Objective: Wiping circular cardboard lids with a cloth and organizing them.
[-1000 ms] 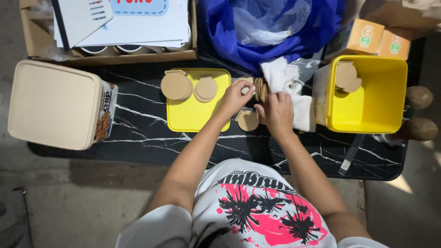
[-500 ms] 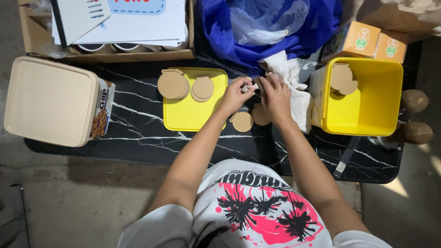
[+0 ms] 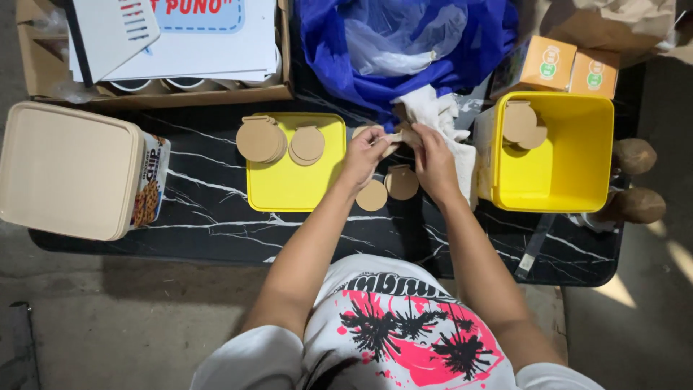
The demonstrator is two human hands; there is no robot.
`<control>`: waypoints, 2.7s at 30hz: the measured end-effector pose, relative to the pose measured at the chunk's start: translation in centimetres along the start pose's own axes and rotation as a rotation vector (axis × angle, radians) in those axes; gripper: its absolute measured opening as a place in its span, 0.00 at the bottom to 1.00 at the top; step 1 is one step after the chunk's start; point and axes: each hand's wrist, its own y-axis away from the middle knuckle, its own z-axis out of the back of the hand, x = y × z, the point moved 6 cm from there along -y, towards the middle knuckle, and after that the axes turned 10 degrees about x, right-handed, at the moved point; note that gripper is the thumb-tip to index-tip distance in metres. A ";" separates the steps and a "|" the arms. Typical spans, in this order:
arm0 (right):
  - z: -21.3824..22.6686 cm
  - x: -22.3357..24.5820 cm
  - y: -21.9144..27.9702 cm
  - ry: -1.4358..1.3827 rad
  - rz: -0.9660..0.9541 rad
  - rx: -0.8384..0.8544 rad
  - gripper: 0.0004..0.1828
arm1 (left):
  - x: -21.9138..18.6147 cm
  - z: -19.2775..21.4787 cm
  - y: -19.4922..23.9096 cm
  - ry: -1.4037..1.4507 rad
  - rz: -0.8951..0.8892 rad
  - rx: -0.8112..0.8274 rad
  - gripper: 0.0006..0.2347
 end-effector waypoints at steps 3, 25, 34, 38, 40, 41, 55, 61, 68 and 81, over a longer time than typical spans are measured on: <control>0.3 1.3 0.6 0.006 -0.005 0.062 0.24 | -1.7 0.3 0.2 -0.237 0.027 -0.162 0.03; 2.4 1.2 1.9 -0.141 -0.043 -0.118 0.21 | -2.9 5.1 -0.2 0.095 -0.113 -0.453 0.05; 1.7 -2.3 3.3 -0.006 -0.038 -0.183 0.22 | -5.3 5.2 0.3 0.037 -0.236 -0.508 0.05; -2.9 -1.3 0.8 0.266 0.135 -0.113 0.26 | -5.8 0.7 -1.6 0.126 -0.223 -0.292 0.05; -4.3 -1.1 1.0 0.354 0.136 -0.080 0.25 | -6.5 -0.1 -0.8 0.150 -0.193 -0.251 0.06; -4.8 -1.1 0.9 0.430 0.163 -0.047 0.29 | -6.8 -0.4 -0.7 0.110 -0.172 -0.199 0.07; 10.8 1.9 1.3 -0.135 0.132 -0.108 0.12 | -6.4 -14.3 -3.5 -0.348 0.183 0.262 0.14; 16.6 -4.5 1.8 -0.921 -0.164 -0.202 0.09 | -4.2 -22.3 -9.1 -0.581 0.248 0.362 0.10; 32.9 -9.6 0.4 -0.194 0.124 -0.220 0.09 | 2.5 -31.7 -21.9 -0.978 0.066 0.607 0.10; 43.0 -28.5 -8.4 -0.375 -0.039 -0.154 0.08 | 11.3 -40.7 -40.3 -1.147 -0.238 0.277 0.05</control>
